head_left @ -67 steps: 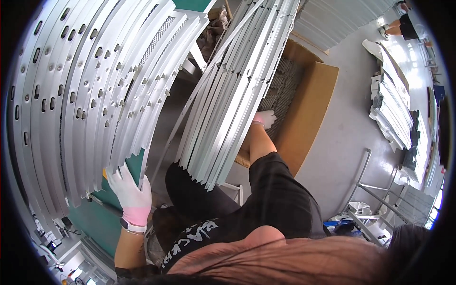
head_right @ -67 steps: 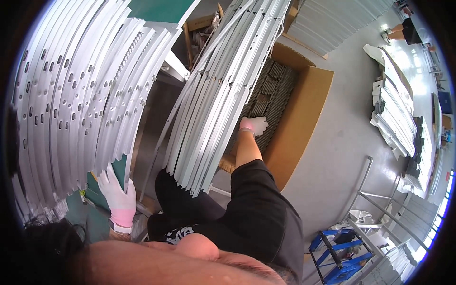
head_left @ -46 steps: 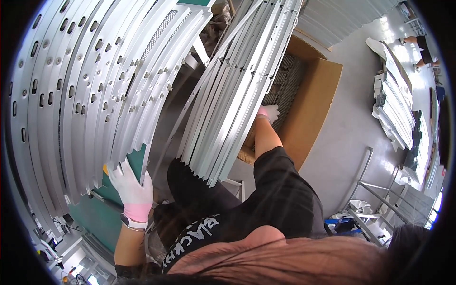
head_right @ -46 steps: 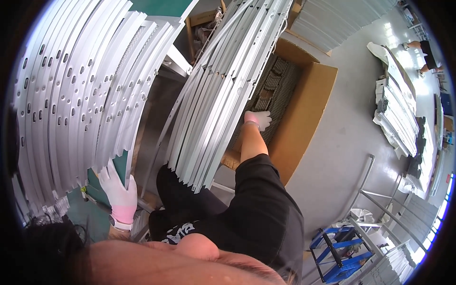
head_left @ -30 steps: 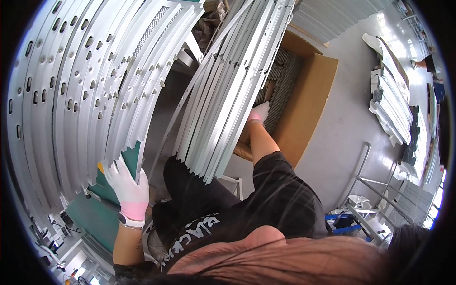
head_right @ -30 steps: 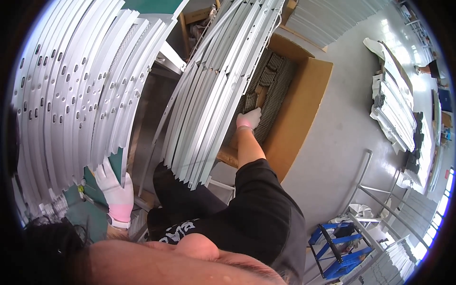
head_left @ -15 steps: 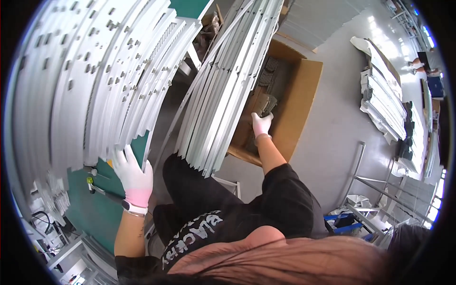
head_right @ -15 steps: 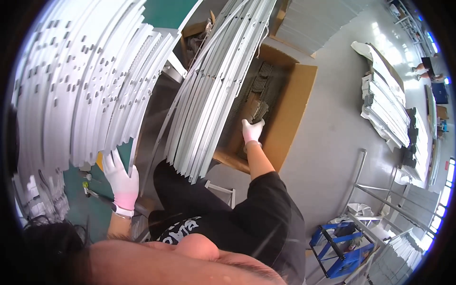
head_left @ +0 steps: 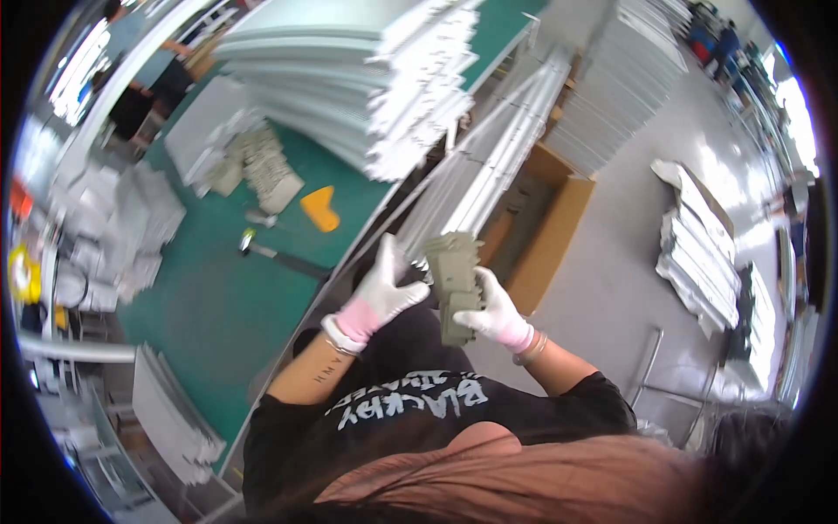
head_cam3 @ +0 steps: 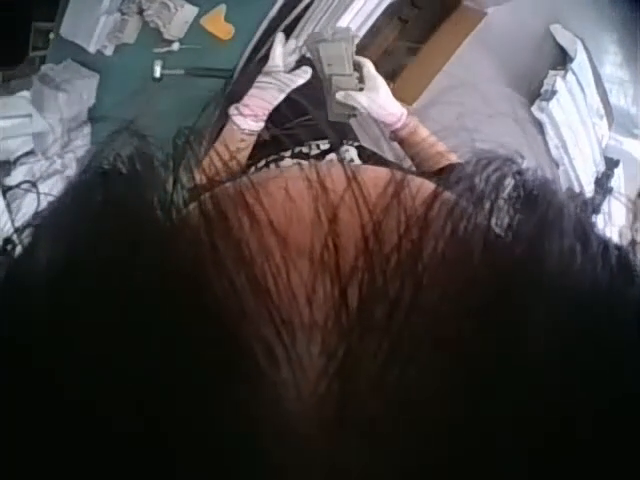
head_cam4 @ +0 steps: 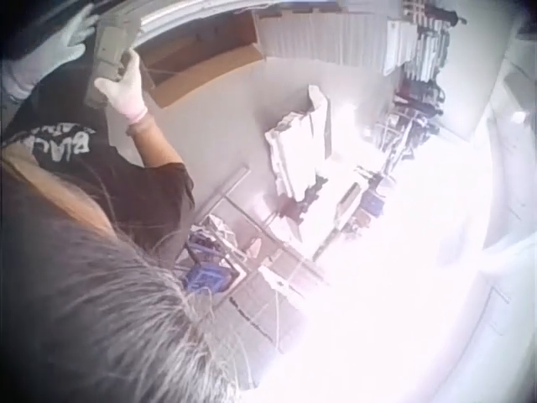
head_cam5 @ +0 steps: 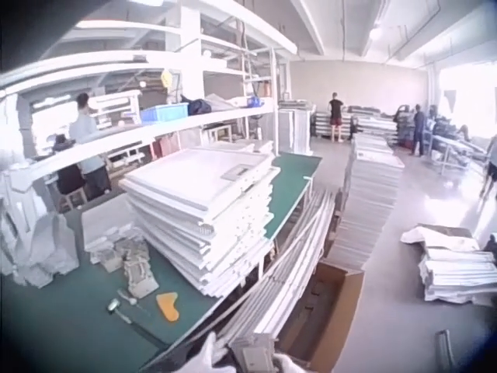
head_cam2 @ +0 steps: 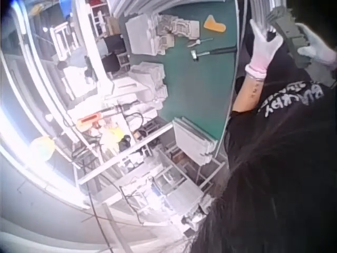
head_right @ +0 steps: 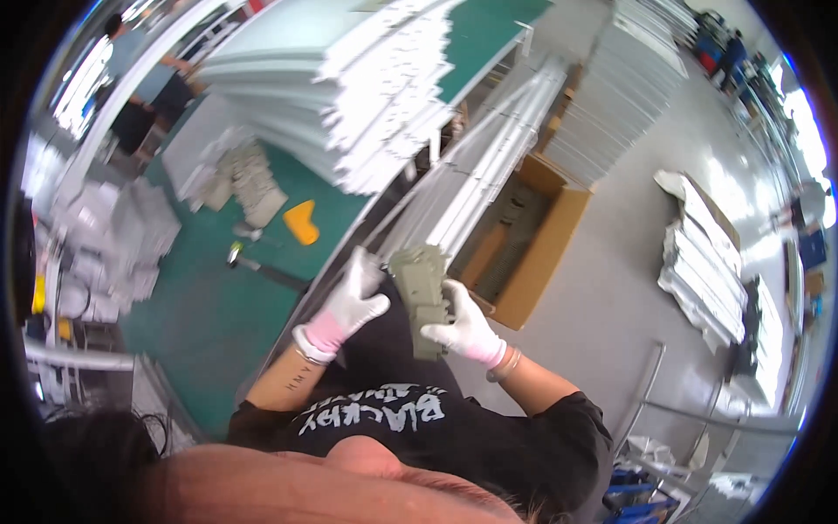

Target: Assembling metal frames onto mesh filter screens, using a mallet for fitting, and stacking finished units.

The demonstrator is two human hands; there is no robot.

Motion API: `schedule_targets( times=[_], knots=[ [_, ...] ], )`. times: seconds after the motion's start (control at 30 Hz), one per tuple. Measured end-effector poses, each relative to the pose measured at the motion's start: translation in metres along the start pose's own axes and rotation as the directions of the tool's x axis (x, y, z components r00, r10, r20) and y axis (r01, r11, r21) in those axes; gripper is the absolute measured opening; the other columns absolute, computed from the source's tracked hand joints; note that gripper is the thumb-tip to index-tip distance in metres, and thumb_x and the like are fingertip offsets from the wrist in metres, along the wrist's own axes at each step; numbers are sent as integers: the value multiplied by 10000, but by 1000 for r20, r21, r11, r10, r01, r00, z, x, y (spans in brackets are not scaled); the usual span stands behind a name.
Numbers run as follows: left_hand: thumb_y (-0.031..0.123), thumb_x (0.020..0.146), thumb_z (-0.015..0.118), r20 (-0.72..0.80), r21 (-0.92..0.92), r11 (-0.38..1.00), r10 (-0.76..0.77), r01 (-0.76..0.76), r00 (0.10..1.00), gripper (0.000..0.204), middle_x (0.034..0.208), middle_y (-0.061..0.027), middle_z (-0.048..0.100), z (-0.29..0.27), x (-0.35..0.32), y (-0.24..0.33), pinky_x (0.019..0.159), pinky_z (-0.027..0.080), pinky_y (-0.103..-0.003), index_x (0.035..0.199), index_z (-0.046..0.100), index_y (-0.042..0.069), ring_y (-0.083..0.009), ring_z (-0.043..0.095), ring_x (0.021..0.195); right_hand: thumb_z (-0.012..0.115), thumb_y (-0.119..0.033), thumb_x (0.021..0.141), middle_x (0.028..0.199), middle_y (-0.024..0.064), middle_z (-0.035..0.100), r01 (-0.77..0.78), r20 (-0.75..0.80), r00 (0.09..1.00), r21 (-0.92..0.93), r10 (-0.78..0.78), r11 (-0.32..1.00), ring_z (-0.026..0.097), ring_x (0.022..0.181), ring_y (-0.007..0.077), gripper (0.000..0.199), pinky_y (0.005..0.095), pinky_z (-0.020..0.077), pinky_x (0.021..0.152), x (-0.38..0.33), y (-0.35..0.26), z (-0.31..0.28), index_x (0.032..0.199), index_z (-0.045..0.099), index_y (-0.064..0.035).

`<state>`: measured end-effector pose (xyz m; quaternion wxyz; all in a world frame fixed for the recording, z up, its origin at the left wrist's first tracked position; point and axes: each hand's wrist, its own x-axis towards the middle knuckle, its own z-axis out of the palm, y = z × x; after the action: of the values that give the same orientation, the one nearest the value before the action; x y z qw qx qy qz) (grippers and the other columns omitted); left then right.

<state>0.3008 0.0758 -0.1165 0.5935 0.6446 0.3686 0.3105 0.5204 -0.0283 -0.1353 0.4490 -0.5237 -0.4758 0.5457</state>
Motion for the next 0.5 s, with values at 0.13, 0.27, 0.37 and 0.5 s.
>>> schedule_targets(
  times=[0.13,0.27,0.37,0.5],
  knots=[
    [31,819,721,-244,-519,854,-191,38,951,877,1290,-91,533,11,-83,8,978,465,-294,1518,191,28,-152,555,1153,787,-144,745,1267,134,517,-105,383,920,43,80,994,543,1141,195,825,343,459,977,-15,-9,80,1396,315,40],
    [29,892,645,-430,-621,778,-234,-98,872,636,1305,-116,528,-19,-154,-20,982,489,-367,1437,316,43,-203,582,1128,806,-186,750,1267,127,519,-264,585,790,58,182,963,511,1176,171,929,334,426,1016,-19,5,141,1448,241,51],
    [115,965,566,-567,-669,683,-215,-292,796,437,1272,-111,531,-38,-184,-20,1006,469,-419,1368,413,46,-217,561,1135,810,-196,758,1279,120,522,-296,679,703,8,212,955,498,1194,164,895,321,419,1025,-14,8,171,1441,281,36],
    [188,1005,503,-675,-558,700,-71,-445,735,369,1271,-114,522,-90,-201,-15,1001,472,-424,1343,436,56,-231,541,1154,774,-137,787,1284,89,526,-278,755,615,-62,227,958,502,1187,159,779,338,407,1042,15,-24,185,1430,351,-23]
  ],
)
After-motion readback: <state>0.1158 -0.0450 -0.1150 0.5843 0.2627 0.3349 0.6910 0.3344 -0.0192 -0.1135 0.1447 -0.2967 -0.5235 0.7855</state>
